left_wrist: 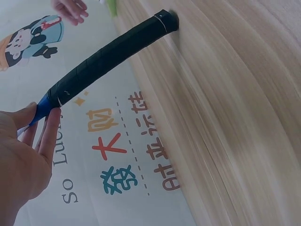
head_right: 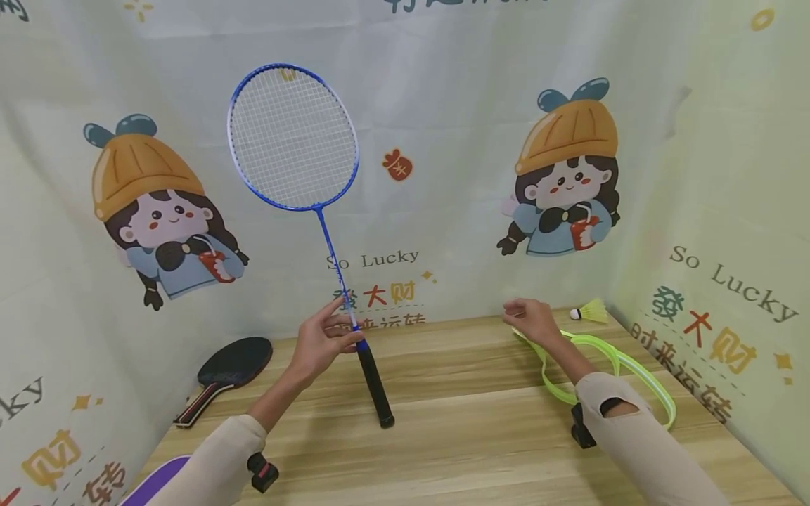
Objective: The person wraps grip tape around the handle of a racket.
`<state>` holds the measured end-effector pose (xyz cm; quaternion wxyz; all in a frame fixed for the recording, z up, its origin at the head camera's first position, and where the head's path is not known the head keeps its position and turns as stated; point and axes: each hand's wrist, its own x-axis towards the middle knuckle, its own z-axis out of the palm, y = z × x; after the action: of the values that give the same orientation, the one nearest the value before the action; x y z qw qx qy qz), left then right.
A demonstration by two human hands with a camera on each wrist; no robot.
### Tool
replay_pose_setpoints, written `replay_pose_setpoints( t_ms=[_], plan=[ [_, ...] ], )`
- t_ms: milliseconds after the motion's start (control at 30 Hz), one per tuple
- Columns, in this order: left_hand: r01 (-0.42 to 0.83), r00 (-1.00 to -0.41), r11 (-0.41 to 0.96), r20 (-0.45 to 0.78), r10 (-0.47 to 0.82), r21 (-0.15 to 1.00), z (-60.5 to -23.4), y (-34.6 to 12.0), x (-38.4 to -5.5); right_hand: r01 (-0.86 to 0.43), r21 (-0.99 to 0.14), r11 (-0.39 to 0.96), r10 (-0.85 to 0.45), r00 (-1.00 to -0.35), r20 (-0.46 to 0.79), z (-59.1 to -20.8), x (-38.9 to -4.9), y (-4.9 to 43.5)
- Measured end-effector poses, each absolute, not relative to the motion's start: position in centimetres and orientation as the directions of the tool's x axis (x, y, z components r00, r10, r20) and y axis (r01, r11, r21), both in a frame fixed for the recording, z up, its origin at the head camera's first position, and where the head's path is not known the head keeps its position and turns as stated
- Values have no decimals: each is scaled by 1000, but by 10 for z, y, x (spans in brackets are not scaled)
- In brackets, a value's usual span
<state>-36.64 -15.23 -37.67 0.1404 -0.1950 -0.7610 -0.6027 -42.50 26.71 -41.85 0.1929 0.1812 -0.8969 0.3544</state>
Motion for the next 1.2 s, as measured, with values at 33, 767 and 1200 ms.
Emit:
replay_pose_setpoints(
  t_ms=[33,767,1200],
  plan=[
    [466,-884,197,449,126,862,-376,-152,-366,-453,-570,686,-184,-865,467,-422,-425,271],
    [447,-892,118,432,133,887,-379,-145,-367,-319,-487,813,-159,-927,341,-466,-423,290],
    [456,-887,134,438,147,880,-382,-151,-367,-439,-570,694,-311,-898,313,-456,-419,268]
  ],
)
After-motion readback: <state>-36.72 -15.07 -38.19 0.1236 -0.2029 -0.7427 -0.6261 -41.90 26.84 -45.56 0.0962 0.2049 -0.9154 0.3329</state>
